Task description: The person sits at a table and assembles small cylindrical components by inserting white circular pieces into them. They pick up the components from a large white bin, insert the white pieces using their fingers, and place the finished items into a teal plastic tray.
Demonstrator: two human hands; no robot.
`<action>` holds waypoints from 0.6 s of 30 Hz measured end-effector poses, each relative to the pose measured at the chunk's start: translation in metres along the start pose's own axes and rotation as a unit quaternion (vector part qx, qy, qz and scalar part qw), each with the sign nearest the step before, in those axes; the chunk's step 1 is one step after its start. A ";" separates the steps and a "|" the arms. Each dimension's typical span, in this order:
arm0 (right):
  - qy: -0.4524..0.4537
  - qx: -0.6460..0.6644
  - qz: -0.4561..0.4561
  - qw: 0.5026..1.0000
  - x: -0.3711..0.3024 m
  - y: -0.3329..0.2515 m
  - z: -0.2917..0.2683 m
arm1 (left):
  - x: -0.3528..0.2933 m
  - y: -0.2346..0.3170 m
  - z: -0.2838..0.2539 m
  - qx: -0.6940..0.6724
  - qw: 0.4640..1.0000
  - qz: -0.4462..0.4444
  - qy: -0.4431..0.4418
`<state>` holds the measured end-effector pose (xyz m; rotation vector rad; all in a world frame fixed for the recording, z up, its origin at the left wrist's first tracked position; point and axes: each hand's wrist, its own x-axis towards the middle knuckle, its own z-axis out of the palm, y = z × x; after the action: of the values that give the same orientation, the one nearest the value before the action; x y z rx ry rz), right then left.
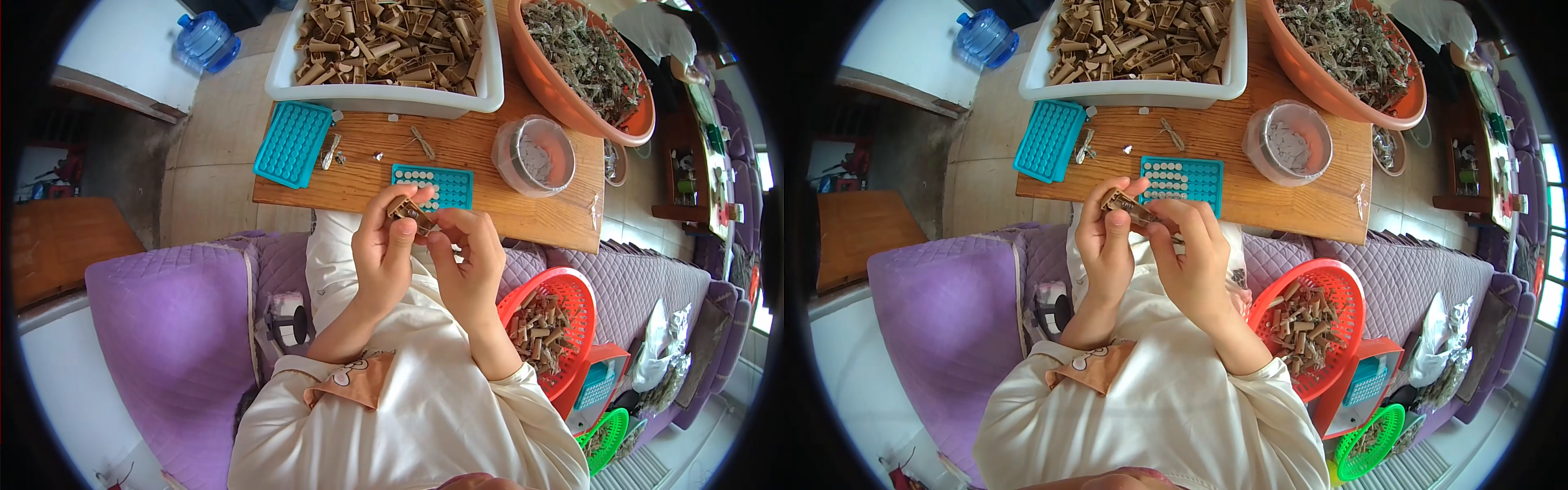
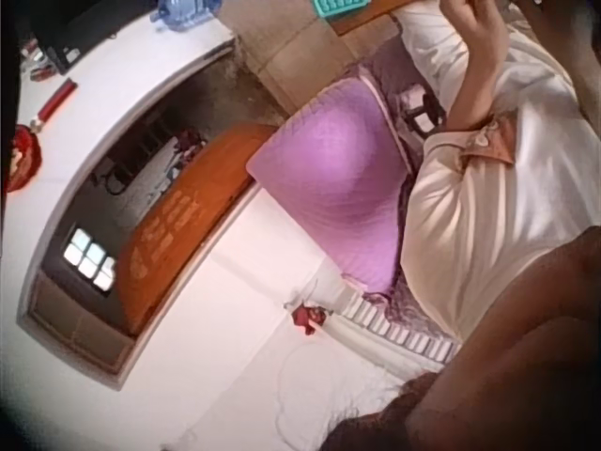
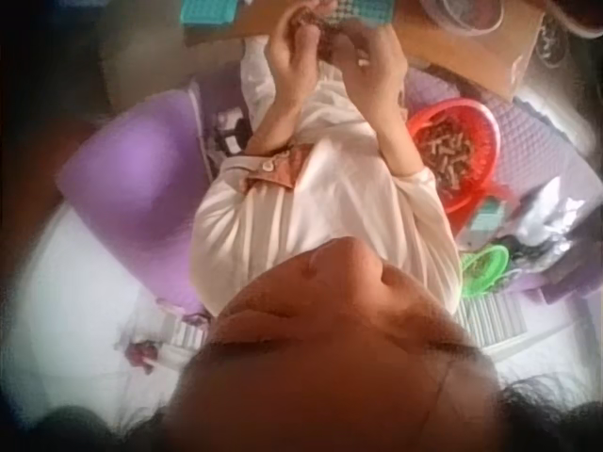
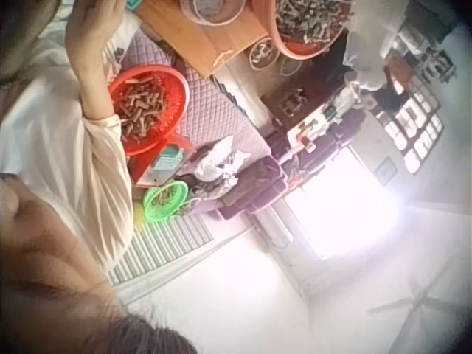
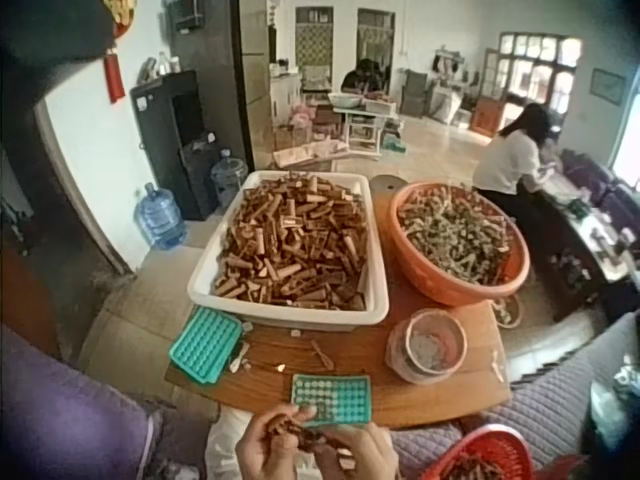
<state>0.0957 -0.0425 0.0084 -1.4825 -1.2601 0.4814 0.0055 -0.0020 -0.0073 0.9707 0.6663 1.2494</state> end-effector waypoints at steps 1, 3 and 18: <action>-0.002 -0.008 -0.006 1.000 0.001 -0.001 0.000 | -0.001 -0.001 -0.002 -0.005 1.000 0.003 -0.003; -0.009 -0.024 -0.010 1.000 0.001 -0.001 -0.001 | -0.002 -0.002 -0.004 -0.008 1.000 0.005 -0.010; -0.169 -0.036 0.107 0.979 0.020 -0.003 -0.022 | -0.005 -0.010 0.001 -0.282 0.944 -0.170 0.026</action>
<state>0.1194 -0.0349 0.0252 -1.6544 -1.3945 0.8681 0.0097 -0.0069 -0.0159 0.3293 0.4503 1.0692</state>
